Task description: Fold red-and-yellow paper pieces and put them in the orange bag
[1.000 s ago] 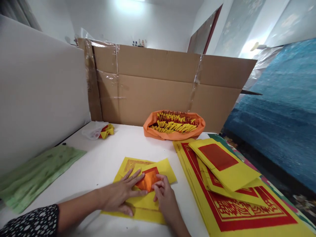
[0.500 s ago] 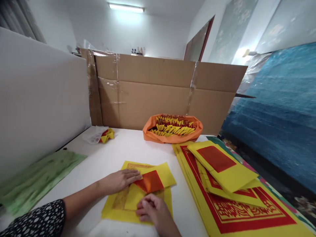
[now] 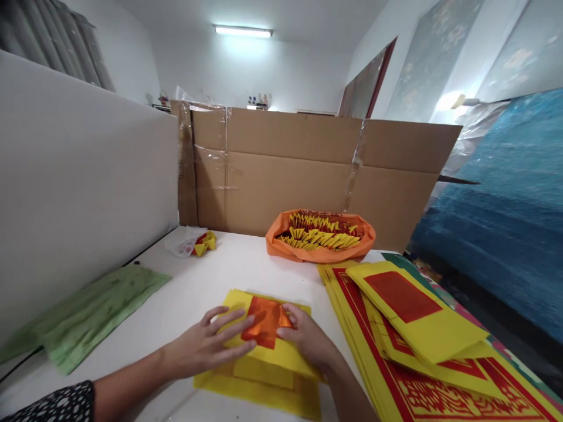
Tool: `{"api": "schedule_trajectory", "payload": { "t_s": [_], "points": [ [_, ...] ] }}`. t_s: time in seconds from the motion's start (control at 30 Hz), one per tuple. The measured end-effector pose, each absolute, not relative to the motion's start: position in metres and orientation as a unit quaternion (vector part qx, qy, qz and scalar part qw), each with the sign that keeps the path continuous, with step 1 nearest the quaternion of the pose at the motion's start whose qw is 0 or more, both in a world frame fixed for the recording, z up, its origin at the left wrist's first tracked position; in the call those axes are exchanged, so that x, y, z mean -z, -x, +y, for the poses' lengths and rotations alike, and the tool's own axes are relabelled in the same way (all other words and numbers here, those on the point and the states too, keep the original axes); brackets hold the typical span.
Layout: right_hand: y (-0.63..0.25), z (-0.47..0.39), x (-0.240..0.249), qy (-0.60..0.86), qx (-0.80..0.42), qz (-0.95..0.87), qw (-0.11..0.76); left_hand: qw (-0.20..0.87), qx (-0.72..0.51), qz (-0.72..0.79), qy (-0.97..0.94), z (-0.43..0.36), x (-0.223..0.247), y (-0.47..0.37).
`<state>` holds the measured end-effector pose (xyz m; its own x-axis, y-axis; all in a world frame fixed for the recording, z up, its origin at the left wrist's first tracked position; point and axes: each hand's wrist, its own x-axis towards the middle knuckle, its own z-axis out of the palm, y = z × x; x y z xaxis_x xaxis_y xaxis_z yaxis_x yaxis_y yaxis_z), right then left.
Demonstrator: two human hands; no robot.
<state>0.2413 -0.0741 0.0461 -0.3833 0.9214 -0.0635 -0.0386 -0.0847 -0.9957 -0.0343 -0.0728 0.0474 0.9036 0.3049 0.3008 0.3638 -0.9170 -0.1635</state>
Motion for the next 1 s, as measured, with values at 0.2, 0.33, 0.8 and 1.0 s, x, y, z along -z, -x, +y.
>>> {"api": "schedule_trajectory", "payload": {
  "t_s": [0.2, 0.33, 0.8, 1.0],
  "points": [
    [-0.262, -0.042, -0.03, 0.522, -0.306, -0.753, 0.259, 0.008, 0.132, -0.226, 0.965, -0.05, -0.016, 0.042],
    [-0.24, -0.048, -0.014, 0.567, -0.149, -0.76, 0.278, -0.037, 0.124, -0.261, 0.957, -0.049, -0.015, 0.03],
    [-0.189, -0.07, 0.008, 0.532, -0.363, -0.643, 0.415, -0.51, 0.287, -0.394, 0.709, 0.006, 0.009, 0.024],
    [-0.19, -0.069, 0.018, 0.563, -0.345, -0.623, 0.418, -0.482, 0.308, -0.422, 0.703, 0.006, 0.015, 0.022]
  ]
}}
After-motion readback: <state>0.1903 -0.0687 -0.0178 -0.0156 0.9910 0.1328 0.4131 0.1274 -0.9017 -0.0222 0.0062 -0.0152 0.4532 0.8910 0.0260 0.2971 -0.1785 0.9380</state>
